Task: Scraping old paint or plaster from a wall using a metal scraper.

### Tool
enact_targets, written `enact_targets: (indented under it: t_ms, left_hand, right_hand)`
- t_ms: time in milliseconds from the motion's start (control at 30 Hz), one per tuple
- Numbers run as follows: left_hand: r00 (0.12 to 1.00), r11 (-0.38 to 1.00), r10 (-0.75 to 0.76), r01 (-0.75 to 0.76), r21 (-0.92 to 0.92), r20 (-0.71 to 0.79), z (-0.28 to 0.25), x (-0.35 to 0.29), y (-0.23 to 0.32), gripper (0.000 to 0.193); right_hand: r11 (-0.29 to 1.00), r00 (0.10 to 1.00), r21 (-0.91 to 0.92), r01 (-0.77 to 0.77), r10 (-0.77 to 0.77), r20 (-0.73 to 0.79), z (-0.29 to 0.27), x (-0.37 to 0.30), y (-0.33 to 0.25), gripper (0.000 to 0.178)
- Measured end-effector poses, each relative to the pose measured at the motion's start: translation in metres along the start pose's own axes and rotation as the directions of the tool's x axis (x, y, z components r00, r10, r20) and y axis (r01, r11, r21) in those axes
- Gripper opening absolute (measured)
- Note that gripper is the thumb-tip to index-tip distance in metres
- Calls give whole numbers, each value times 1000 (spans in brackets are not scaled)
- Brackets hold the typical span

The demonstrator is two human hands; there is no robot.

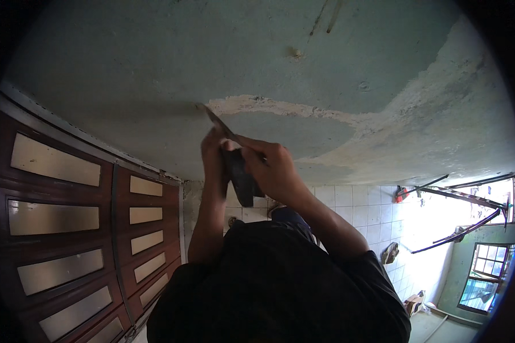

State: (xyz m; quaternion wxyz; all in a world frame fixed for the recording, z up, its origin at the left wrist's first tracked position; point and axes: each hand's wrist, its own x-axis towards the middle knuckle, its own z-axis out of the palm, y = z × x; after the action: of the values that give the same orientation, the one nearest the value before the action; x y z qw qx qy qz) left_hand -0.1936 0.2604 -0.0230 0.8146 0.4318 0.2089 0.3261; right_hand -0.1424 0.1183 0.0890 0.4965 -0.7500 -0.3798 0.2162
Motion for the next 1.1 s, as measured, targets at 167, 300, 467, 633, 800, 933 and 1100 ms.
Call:
enact_targets:
  t_ms: [167,300,467,633,800,933,1100]
  left_hand:
    - [995,999,25,-28,-34,-97,-10,19,-15,45]
    - [994,981,46,-64,-183,-101,-10,15,14,42]
    - [998,997,-33,37,69,-47,-4,1,-25,40]
    - [998,976,-42,31,-216,-44,-3,10,7,34]
    - [996,996,-81,81,-23,-32,-11,3,-26,33]
    - [998,990,-23,13,-143,-66,-7,12,-2,40]
    - [999,998,-35,35,-61,-13,-8,0,-23,40]
  right_hand:
    - [997,997,-17,-82,82,13,-1,15,0,36]
    - [1000,998,10,-8,8,56,16,29,-5,35]
    - [996,998,69,-59,60,-19,-3,-8,14,34]
    - [998,998,21,-56,55,36,19,21,2,36]
    - [997,997,44,-59,57,51,4,-5,5,35]
    - [999,999,-46,26,-27,-38,22,9,17,36]
    - [999,999,-14,-31,30,-11,6,-8,19,36]
